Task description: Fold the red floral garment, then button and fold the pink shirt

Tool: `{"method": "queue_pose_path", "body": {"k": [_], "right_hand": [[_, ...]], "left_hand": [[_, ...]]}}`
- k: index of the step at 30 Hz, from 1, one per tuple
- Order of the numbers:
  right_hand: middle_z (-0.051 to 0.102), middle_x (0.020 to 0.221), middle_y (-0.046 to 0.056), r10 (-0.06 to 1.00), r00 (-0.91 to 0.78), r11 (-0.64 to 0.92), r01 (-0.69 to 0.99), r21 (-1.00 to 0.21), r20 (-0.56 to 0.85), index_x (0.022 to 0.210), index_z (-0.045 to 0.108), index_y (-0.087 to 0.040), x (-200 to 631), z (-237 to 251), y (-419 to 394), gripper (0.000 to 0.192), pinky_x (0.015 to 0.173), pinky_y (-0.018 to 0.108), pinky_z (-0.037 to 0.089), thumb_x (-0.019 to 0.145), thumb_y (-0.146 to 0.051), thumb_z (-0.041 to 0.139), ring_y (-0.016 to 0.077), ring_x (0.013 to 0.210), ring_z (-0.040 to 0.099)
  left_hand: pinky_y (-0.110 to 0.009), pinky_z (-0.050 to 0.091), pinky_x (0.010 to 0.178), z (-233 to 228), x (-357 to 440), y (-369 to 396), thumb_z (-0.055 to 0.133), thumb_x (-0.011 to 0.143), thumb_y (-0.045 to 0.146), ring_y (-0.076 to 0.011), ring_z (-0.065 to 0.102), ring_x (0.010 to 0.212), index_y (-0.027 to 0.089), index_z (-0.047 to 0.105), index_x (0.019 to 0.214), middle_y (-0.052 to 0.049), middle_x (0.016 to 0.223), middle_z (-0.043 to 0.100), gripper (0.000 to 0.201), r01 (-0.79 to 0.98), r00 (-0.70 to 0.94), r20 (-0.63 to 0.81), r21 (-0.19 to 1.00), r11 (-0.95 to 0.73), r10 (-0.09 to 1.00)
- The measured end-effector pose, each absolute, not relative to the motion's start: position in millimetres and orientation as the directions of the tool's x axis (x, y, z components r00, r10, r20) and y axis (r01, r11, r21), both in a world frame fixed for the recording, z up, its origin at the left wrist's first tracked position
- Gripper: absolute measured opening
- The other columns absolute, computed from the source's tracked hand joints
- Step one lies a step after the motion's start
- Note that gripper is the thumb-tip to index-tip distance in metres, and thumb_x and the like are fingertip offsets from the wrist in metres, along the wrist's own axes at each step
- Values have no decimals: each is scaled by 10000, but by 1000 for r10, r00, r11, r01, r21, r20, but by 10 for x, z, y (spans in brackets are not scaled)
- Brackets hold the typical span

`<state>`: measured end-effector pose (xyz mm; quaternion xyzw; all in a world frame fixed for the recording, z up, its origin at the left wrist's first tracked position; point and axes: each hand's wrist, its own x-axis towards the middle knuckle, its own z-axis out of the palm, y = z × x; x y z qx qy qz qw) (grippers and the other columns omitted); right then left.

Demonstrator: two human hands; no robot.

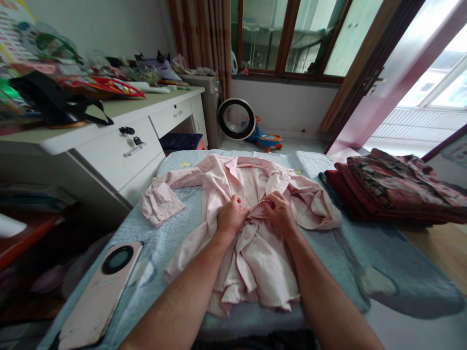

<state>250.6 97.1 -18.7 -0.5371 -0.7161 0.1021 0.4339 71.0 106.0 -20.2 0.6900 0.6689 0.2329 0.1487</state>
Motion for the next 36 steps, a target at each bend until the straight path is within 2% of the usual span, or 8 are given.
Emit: {"method": "queue_pose_path", "body": {"k": [6, 11, 19, 25, 31, 36], "right_hand": [[568, 795, 11, 866, -53, 407, 651, -641, 497, 787, 653, -200, 2454, -159, 933, 102, 664, 242, 430, 818, -190, 557, 133, 690, 525], [548, 825, 13, 858, -49, 418, 644, -640, 511, 712, 588, -196, 2408, -126, 895, 109, 629, 235, 418, 751, -124, 517, 120, 667, 502], [529, 768, 5, 848, -63, 424, 678, -600, 527, 678, 514, -211, 2400, -92, 853, 112, 643, 253, 388, 756, -134, 492, 133, 670, 487], [472, 667, -17, 856, -138, 448, 679, -581, 499, 601, 448, -213, 2405, -140, 878, 202, 601, 250, 339, 787, -152, 500, 121, 607, 459], [498, 673, -15, 880, -143, 403, 729, -554, 453, 616, 460, -211, 2380, -202, 912, 243, 614, 247, 342, 842, -218, 551, 122, 611, 467], [524, 664, -6, 897, -120, 363, 748, -555, 425, 647, 498, -207, 2379, -243, 943, 282, 608, 249, 331, 893, -333, 553, 134, 622, 482]], "left_hand": [[-282, 422, 666, -179, 719, 1057, 637, 816, 341, -231, 706, 841, 223, 571, 1057, -51, 887, 732, 277, 904, 2, 95, 426, -42, 995], [-296, 445, 689, -194, 725, 1060, 567, 826, 254, -241, 707, 849, 219, 588, 1041, -74, 908, 733, 218, 925, 12, 110, 376, -53, 994], [-315, 468, 702, -190, 706, 1084, 625, 818, 419, -265, 703, 867, 212, 585, 1086, -97, 916, 731, 341, 917, -23, 94, 398, -16, 995], [-313, 459, 702, -176, 703, 1095, 541, 840, 237, -260, 703, 864, 213, 638, 985, -102, 922, 738, 176, 928, -26, 89, 373, -9, 996], [-292, 448, 700, -172, 681, 1079, 508, 873, 231, -226, 689, 811, 216, 626, 959, -64, 860, 724, 147, 884, -35, 120, 467, -25, 992], [-275, 466, 785, -151, 677, 1043, 481, 875, 185, -193, 651, 865, 187, 588, 925, -66, 888, 689, 118, 761, -24, 340, 617, -203, 940]]}}
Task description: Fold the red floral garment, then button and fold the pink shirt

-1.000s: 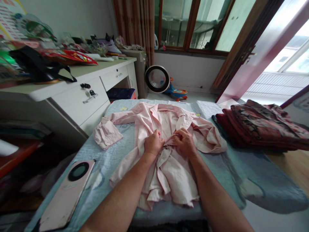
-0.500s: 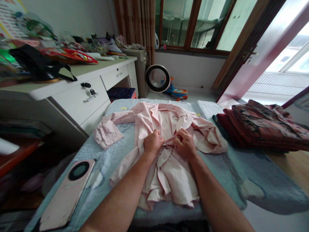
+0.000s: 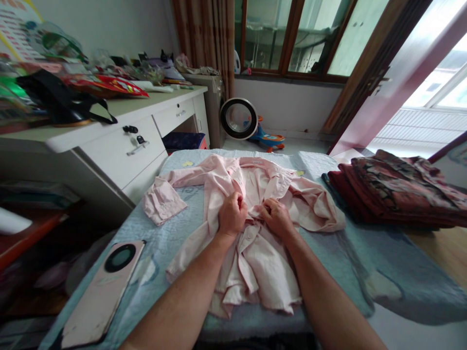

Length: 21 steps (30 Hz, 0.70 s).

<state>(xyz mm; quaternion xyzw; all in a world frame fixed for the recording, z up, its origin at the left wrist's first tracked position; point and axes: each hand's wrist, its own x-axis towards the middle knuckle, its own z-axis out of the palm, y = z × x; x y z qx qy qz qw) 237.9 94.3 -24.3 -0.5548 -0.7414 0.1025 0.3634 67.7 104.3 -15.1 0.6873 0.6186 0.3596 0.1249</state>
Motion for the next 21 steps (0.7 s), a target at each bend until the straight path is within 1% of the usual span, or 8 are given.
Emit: {"method": "queue_pose_path", "body": {"k": [2, 5, 9, 12, 15, 18, 21], "right_hand": [[534, 660, -16, 909, -84, 335, 729, -596, 407, 714, 543, -207, 2384, -263, 951, 227, 598, 242, 334, 888, -351, 558, 132, 611, 485], [524, 623, -50, 932, -29, 285, 673, -682, 361, 835, 582, -218, 2395, -288, 961, 116, 565, 226, 331, 862, -331, 567, 124, 567, 467], [488, 575, -64, 943, -13, 274, 600, -751, 333, 778, 559, -226, 2410, -296, 969, 106, 537, 220, 327, 834, -316, 566, 120, 534, 437], [499, 569, -61, 941, -29, 291, 579, -761, 337, 782, 563, -226, 2412, -277, 961, 83, 533, 222, 334, 819, -300, 560, 119, 523, 442], [528, 582, -52, 937, -39, 302, 595, -745, 348, 803, 575, -220, 2406, -249, 944, 48, 544, 224, 346, 782, -236, 534, 118, 526, 461], [580, 671, -31, 925, -28, 315, 615, -723, 378, 845, 580, -214, 2404, -234, 932, 144, 573, 222, 365, 726, -180, 506, 121, 579, 499], [568, 675, -35, 925, -26, 317, 601, -734, 379, 889, 571, -214, 2406, -234, 927, 144, 568, 223, 365, 768, -205, 494, 120, 574, 493]], "left_hand": [[-272, 470, 807, -153, 689, 1016, 472, 879, 188, -185, 635, 881, 180, 574, 920, -66, 898, 672, 110, 701, -14, 425, 649, -294, 905], [-277, 474, 820, -180, 727, 973, 470, 887, 190, -177, 624, 874, 186, 563, 915, -50, 886, 657, 97, 652, 59, 471, 649, -391, 880], [-287, 466, 824, -247, 780, 957, 492, 885, 179, -176, 618, 867, 197, 559, 868, -37, 862, 650, 72, 679, 158, 435, 604, -417, 886], [-287, 463, 812, -277, 794, 974, 520, 874, 182, -175, 614, 856, 200, 558, 831, -31, 846, 644, 60, 703, 180, 407, 583, -407, 895], [-285, 464, 810, -274, 790, 985, 549, 853, 178, -174, 617, 853, 199, 566, 823, -29, 848, 650, 40, 704, 175, 397, 589, -396, 901], [-278, 465, 793, -259, 779, 988, 564, 846, 185, -169, 624, 832, 197, 580, 831, -26, 839, 662, 26, 689, 167, 379, 615, -383, 910], [-264, 461, 765, -251, 767, 990, 564, 863, 214, -161, 627, 805, 196, 593, 842, -19, 826, 670, 40, 665, 172, 353, 647, -373, 920]]}}
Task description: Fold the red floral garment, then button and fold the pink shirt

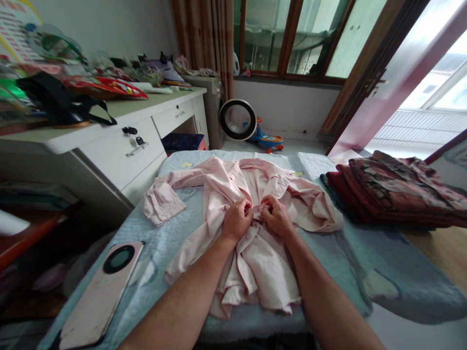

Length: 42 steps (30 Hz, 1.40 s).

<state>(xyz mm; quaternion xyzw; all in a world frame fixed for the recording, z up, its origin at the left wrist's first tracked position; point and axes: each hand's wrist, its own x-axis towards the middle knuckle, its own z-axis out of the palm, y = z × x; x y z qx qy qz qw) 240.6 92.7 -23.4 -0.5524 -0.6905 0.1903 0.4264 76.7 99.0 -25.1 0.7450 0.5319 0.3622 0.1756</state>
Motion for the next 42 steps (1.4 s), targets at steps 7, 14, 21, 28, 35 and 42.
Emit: {"method": "queue_pose_path", "body": {"k": [7, 14, 21, 28, 35, 42], "right_hand": [[546, 644, -43, 930, -70, 341, 527, -779, 360, 925, 590, -217, 2406, -277, 938, 127, 580, 221, 387, 843, -269, 508, 125, 581, 496], [640, 762, 14, 911, -75, 381, 523, -762, 405, 858, 648, -196, 2396, -314, 973, 171, 620, 219, 416, 843, -237, 482, 132, 655, 556], [654, 754, 17, 916, -47, 360, 533, -766, 398, 849, 654, -197, 2393, -306, 985, 132, 646, 234, 433, 803, -249, 542, 146, 667, 566], [628, 686, 0, 939, -25, 306, 518, -799, 343, 835, 634, -197, 2386, -334, 991, 128, 574, 216, 399, 817, -285, 542, 133, 604, 534], [635, 691, -3, 935, -38, 317, 537, -782, 353, 827, 630, -202, 2381, -326, 978, 124, 575, 211, 391, 827, -281, 535, 126, 593, 532], [614, 650, -15, 940, -16, 301, 515, -802, 342, 822, 633, -203, 2389, -342, 989, 118, 563, 212, 397, 818, -297, 562, 125, 571, 521]], "left_hand": [[-264, 450, 767, -259, 763, 986, 525, 921, 308, -159, 609, 805, 189, 601, 833, -27, 829, 653, 167, 636, 185, 394, 650, -415, 900], [-270, 426, 725, -296, 768, 1010, 576, 836, 178, -160, 580, 761, 178, 603, 806, -23, 797, 624, 41, 633, 144, 389, 671, -387, 910], [-257, 378, 655, -261, 745, 1027, 587, 844, 266, -133, 526, 641, 179, 551, 699, 4, 677, 588, 173, 560, 125, 295, 767, -313, 947], [-234, 419, 647, -267, 704, 1059, 578, 844, 312, -129, 542, 659, 163, 618, 767, 2, 702, 623, 173, 260, 158, 204, 935, -240, 966], [-225, 446, 666, -264, 695, 1058, 615, 818, 325, -131, 563, 703, 151, 644, 840, -11, 764, 645, 178, 75, 214, 170, 979, -189, 962], [-214, 446, 640, -281, 715, 1035, 654, 796, 317, -115, 554, 668, 155, 650, 866, -6, 758, 643, 176, 29, 228, 183, 981, -194, 956]]}}
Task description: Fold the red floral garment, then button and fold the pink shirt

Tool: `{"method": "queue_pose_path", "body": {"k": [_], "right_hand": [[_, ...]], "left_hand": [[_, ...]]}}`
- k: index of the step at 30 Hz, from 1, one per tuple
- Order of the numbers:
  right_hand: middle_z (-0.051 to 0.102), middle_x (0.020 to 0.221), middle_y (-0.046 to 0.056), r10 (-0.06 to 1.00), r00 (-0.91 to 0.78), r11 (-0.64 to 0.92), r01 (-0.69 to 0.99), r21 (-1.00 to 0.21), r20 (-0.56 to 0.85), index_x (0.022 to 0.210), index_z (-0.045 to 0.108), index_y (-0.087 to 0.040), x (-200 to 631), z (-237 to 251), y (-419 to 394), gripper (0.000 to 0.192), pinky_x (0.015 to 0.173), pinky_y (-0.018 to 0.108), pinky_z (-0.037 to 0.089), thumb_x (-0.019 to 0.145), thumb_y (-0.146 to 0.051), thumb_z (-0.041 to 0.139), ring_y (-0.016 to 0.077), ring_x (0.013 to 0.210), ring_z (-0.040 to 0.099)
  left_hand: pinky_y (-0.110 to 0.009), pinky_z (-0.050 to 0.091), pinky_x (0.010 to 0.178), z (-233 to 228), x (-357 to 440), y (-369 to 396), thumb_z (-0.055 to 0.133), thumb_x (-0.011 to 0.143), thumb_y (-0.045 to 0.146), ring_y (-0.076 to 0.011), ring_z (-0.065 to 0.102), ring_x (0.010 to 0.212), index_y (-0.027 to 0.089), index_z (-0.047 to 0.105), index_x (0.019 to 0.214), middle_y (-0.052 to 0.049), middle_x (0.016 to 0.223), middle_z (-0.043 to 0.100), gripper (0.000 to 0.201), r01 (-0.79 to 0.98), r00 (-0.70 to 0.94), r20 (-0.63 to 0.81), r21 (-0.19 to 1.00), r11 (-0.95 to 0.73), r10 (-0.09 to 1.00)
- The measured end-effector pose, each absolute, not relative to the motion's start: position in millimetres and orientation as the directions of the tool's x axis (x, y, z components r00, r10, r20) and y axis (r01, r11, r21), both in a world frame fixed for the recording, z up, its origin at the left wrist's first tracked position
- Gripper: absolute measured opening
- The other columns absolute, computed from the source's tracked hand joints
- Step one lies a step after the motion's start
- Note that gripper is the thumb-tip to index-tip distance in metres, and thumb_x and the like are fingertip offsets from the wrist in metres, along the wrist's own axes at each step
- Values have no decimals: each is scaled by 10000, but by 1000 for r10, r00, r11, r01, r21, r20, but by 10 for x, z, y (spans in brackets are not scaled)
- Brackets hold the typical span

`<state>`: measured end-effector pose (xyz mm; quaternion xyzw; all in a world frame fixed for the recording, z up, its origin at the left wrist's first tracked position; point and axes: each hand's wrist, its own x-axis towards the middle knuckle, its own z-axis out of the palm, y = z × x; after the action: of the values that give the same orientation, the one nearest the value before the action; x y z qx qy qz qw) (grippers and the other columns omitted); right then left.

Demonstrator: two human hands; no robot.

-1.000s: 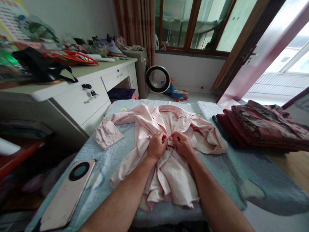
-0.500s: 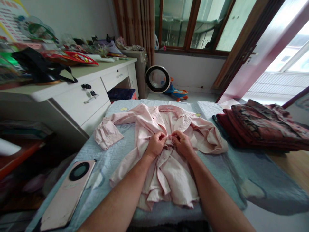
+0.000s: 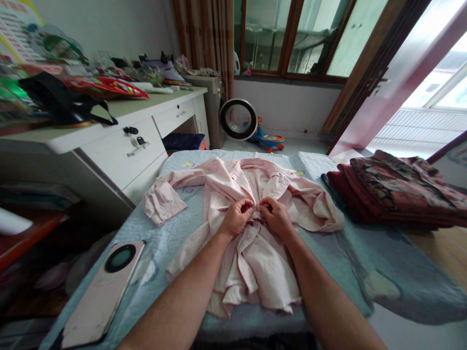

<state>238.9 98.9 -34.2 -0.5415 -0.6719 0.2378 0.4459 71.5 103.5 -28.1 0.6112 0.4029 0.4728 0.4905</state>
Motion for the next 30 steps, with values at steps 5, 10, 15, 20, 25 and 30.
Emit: {"method": "queue_pose_path", "body": {"k": [5, 10, 15, 20, 25, 30], "right_hand": [[605, 638, -21, 945, -16, 290, 501, -815, 326, 825, 633, -206, 2398, -348, 990, 117, 563, 213, 405, 810, -307, 577, 128, 576, 530], [612, 645, -15, 948, -11, 280, 503, -817, 318, 809, 633, -206, 2386, -319, 979, 129, 555, 212, 402, 816, -324, 581, 128, 575, 527], [610, 641, -17, 947, -10, 284, 497, -820, 322, 813, 632, -205, 2380, -322, 979, 116, 564, 213, 409, 813, -306, 576, 127, 573, 526], [625, 659, -9, 948, -15, 284, 491, -823, 319, 815, 629, -209, 2375, -327, 975, 128, 555, 212, 402, 824, -322, 570, 129, 579, 527], [595, 599, -25, 950, -4, 272, 493, -826, 311, 797, 626, -210, 2364, -317, 968, 141, 527, 216, 376, 820, -340, 578, 124, 535, 502], [584, 598, -28, 946, -6, 284, 494, -822, 323, 795, 623, -203, 2362, -304, 961, 133, 526, 213, 363, 815, -321, 564, 119, 542, 497]], "left_hand": [[-216, 442, 629, -307, 746, 1032, 637, 800, 265, -118, 554, 652, 162, 667, 872, -10, 744, 651, 130, 161, 195, 248, 946, -280, 949], [-220, 428, 615, -323, 765, 1026, 649, 824, 376, -120, 541, 638, 173, 629, 774, -7, 700, 630, 210, 299, 174, 275, 900, -317, 945], [-221, 411, 605, -312, 753, 1029, 619, 844, 422, -118, 520, 622, 175, 616, 764, 2, 688, 618, 259, 294, 186, 232, 914, -280, 955], [-225, 437, 661, -282, 723, 1052, 600, 825, 341, -128, 548, 695, 152, 666, 832, -12, 760, 646, 200, 96, 206, 156, 979, -178, 966], [-200, 399, 538, -276, 724, 1063, 645, 756, 349, -92, 460, 579, 143, 693, 929, 22, 684, 584, 272, -122, 173, 8, 992, 14, 985], [-193, 404, 501, -276, 739, 1066, 653, 730, 345, -84, 440, 562, 135, 692, 1055, 23, 689, 573, 389, -201, 172, -61, 975, 96, 983]]}}
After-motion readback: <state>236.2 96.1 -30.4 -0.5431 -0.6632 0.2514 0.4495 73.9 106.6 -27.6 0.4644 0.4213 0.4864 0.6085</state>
